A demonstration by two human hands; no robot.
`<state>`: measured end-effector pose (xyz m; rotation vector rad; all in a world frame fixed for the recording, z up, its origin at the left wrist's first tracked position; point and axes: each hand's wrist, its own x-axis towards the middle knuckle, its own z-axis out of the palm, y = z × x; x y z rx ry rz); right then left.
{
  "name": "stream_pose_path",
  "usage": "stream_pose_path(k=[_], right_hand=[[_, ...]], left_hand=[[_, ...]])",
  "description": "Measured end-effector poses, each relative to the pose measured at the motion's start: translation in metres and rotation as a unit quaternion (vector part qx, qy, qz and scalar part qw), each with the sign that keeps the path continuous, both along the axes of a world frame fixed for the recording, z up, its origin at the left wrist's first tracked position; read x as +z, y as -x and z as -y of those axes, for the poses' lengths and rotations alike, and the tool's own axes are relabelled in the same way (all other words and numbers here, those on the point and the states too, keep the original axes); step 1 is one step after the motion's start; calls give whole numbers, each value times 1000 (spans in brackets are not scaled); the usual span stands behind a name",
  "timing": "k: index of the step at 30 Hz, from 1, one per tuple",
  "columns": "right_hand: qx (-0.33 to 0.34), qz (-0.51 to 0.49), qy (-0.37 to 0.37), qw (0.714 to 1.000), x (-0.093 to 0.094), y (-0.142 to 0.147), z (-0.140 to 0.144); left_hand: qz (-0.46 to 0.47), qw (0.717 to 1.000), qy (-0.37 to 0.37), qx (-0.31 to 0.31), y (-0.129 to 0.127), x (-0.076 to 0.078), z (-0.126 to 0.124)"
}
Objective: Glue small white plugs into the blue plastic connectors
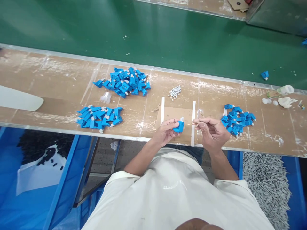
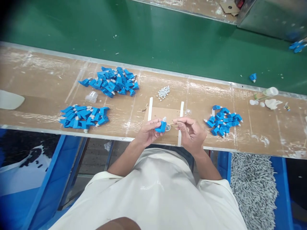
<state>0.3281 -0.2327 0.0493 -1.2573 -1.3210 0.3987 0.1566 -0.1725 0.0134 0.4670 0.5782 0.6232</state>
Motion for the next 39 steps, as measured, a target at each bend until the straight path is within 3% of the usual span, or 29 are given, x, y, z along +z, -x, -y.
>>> stream_pose_path(k=[6, 19, 29, 34, 39], right_hand=[[8, 91, -27, 995, 0, 2, -1], [29, 117, 9, 993, -6, 1, 0], [44, 153, -43, 986, -6, 0, -4], [38, 107, -11, 994, -9, 1, -3], [-35, -37, 5, 999, -7, 5, -3]], left_hand=[[-5, 1000, 11, -3, 0, 0, 0], [2, 1000, 17, 2, -1, -2, 0], [20, 1000, 17, 8, -1, -2, 0], [20, 999, 25, 0, 1, -3, -1], [24, 993, 114, 15, 4, -5, -6]])
